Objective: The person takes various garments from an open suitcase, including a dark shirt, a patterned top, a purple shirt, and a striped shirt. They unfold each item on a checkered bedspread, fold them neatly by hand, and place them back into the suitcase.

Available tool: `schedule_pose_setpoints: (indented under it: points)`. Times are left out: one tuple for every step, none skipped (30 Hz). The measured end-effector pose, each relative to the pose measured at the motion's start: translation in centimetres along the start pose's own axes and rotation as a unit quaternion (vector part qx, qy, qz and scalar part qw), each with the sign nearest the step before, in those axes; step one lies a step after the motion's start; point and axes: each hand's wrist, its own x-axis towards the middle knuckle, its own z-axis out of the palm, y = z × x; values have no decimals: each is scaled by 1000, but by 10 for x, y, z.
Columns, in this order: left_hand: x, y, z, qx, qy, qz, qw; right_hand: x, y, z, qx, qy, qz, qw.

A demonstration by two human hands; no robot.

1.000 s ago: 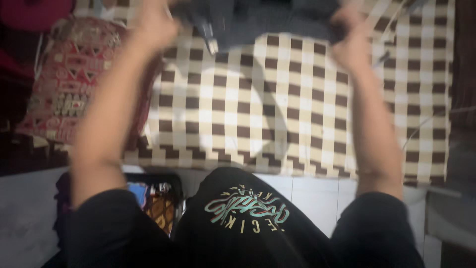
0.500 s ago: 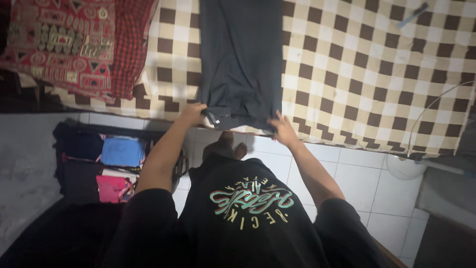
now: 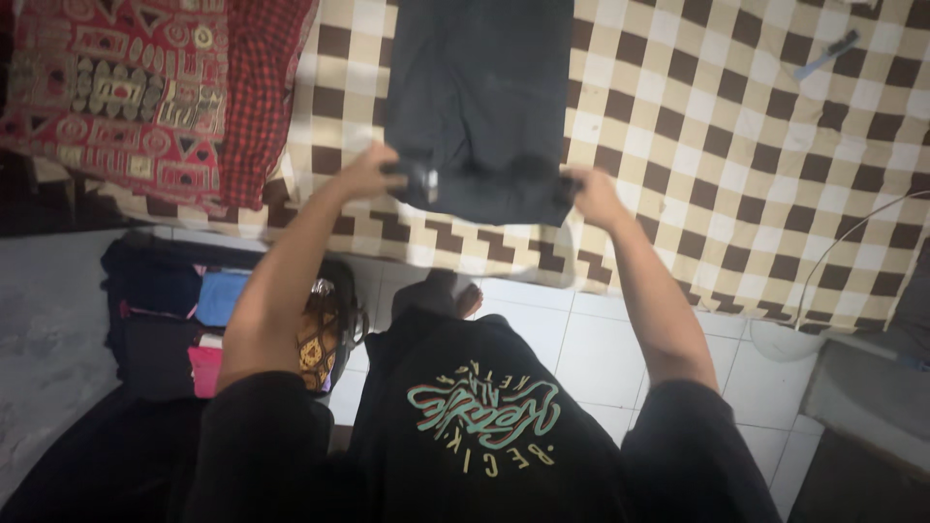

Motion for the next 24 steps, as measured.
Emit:
schedule_pose_setpoints:
  points:
    - [19, 3, -11, -15, 19, -24, 999, 25, -2, -8, -6, 55, -32, 998]
    - [42, 6, -22, -19, 76, -45, 996, 49, -1, -15, -11, 109, -64, 992]
    - [60, 8, -29, -22, 132, -68, 989, 71, 4, -16, 69, 168, -76, 980]
    - [74, 9, -33, -57, 183, -67, 979, 94, 12, -16, 149, 225, -86, 959]
    - [89, 7, -36, -92, 231, -68, 966, 114, 25, -15, 128, 261, -51, 956]
    - [101, 2, -37, -126, 279, -69, 949, 132, 41, -9, 107, 295, -16, 949]
    - [107, -6, -31, -122, 281, -108, 946, 145, 60, 2, 86, 331, 20, 940]
    - [110, -12, -22, -117, 283, -147, 941, 148, 70, 15, 43, 297, 79, 951]
    - [114, -17, -17, -112, 284, -186, 934, 148, 76, 26, 1, 261, 138, 956]
    - [109, -27, -5, -114, 242, -207, 941, 139, 82, 42, 13, 228, 176, 958]
    - [102, -38, 8, -115, 200, -226, 946, 129, 82, 56, 26, 195, 212, 957]
    - [97, -46, 23, 29, 182, -232, 955, 121, 76, 69, -3, 202, 223, 954]
    - [86, -55, 40, -11, 142, -241, 960, 105, 74, 79, 47, 155, 318, 934]
    - [76, -62, 57, -76, 130, -299, 942, 91, 68, 89, 29, 178, 340, 923]
    - [69, -68, 70, -139, 117, -354, 918, 81, 61, 95, 13, 201, 362, 910]
    - [63, -74, 79, -132, 142, -362, 912, 75, 56, 96, 73, 217, 366, 902]
    - [61, -78, 87, -126, 168, -369, 905, 72, 52, 98, 133, 234, 368, 890]
    - [61, -80, 92, -119, 194, -375, 899, 71, 49, 98, 192, 250, 368, 875]
    - [63, -82, 94, -268, 223, -373, 860, 71, 51, 96, 313, 242, 376, 838]
    - [66, -84, 92, -410, 247, -361, 800, 73, 55, 92, 430, 230, 378, 787]
    - [66, -83, 92, -543, 266, -342, 719, 73, 61, 89, 539, 215, 373, 724]
    - [63, -82, 91, -572, 242, -352, 700, 72, 67, 89, 568, 206, 381, 700]
    - [64, -81, 85, -601, 220, -357, 680, 76, 74, 87, 598, 197, 384, 675]
    - [65, -79, 77, -628, 196, -362, 660, 81, 81, 86, 627, 188, 387, 650]
